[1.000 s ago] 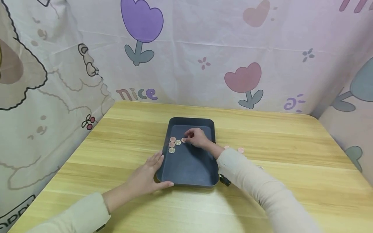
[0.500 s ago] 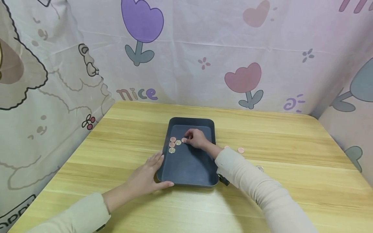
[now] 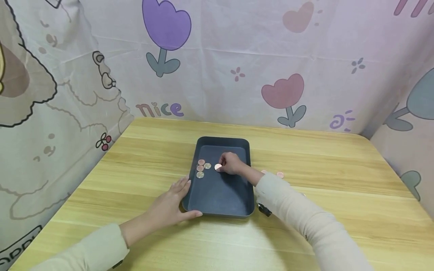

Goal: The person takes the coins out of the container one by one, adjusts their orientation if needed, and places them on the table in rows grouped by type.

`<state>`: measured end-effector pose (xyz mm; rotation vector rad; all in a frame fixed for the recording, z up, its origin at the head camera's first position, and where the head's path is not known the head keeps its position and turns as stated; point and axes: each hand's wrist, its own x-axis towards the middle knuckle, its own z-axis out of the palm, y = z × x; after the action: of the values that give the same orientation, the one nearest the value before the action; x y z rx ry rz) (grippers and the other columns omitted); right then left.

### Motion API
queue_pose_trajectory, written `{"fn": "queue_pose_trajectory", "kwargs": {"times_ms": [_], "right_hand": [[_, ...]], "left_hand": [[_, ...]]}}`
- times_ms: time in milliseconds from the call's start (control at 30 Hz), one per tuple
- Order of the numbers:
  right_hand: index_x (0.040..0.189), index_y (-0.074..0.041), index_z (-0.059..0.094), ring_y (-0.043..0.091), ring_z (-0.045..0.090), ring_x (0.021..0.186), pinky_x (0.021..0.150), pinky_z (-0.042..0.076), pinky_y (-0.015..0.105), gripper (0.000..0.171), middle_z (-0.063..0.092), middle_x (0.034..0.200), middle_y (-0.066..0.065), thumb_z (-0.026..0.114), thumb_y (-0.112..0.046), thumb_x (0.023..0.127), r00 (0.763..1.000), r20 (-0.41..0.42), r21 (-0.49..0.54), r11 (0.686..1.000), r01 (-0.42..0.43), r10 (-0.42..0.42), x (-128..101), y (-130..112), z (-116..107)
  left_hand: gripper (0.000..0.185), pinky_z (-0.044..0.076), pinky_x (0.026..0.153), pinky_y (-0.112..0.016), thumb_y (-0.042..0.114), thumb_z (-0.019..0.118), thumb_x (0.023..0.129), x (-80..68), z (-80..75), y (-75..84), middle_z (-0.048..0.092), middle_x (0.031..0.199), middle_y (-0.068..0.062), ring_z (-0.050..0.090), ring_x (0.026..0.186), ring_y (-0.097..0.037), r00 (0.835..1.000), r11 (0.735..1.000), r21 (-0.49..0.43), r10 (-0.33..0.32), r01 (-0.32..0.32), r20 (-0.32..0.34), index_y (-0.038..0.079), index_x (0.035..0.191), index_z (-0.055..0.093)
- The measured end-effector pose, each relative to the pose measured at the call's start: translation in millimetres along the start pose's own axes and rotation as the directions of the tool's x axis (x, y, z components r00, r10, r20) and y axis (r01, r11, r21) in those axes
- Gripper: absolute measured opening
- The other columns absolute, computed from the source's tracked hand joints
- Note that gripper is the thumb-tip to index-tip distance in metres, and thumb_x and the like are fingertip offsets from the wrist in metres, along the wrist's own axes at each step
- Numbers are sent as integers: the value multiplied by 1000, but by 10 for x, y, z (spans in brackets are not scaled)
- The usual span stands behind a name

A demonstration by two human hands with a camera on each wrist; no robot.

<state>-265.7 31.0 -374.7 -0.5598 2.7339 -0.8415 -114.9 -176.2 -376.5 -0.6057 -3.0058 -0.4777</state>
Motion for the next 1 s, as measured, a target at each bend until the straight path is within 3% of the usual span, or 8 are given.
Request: {"fn": "queue_pose_trajectory", "kwargs": {"times_ms": [333, 667, 1000], "right_hand": [[73, -1, 64, 9, 45, 56, 52, 37, 17, 15, 54, 62, 1, 65, -10, 85, 996, -72, 68, 996, 56, -51, -213, 43, -64], [75, 1, 68, 9, 46, 56, 53, 39, 18, 16, 60, 64, 4, 65, -11, 85, 993, -116, 191, 981, 30, -8, -381, 40, -186], [80, 5, 66, 8, 45, 55, 52, 40, 20, 15, 54, 58, -2, 62, -8, 86, 993, -116, 319, 948, 24, 14, -577, 108, -335]], "left_hand": [[99, 41, 101, -52, 67, 61, 73, -12, 12, -4, 36, 145, -24, 38, 130, -44, 1000, 1000, 11, 14, -14, -22, -7, 135, 41], [98, 40, 101, -52, 66, 61, 74, -15, 12, -4, 35, 145, -24, 38, 130, -44, 1000, 1000, 9, 10, -9, -20, -8, 135, 41], [98, 41, 101, -52, 66, 61, 74, -8, 17, -10, 36, 144, -24, 38, 131, -43, 999, 1000, 9, 19, -18, -26, -8, 135, 42]]}}
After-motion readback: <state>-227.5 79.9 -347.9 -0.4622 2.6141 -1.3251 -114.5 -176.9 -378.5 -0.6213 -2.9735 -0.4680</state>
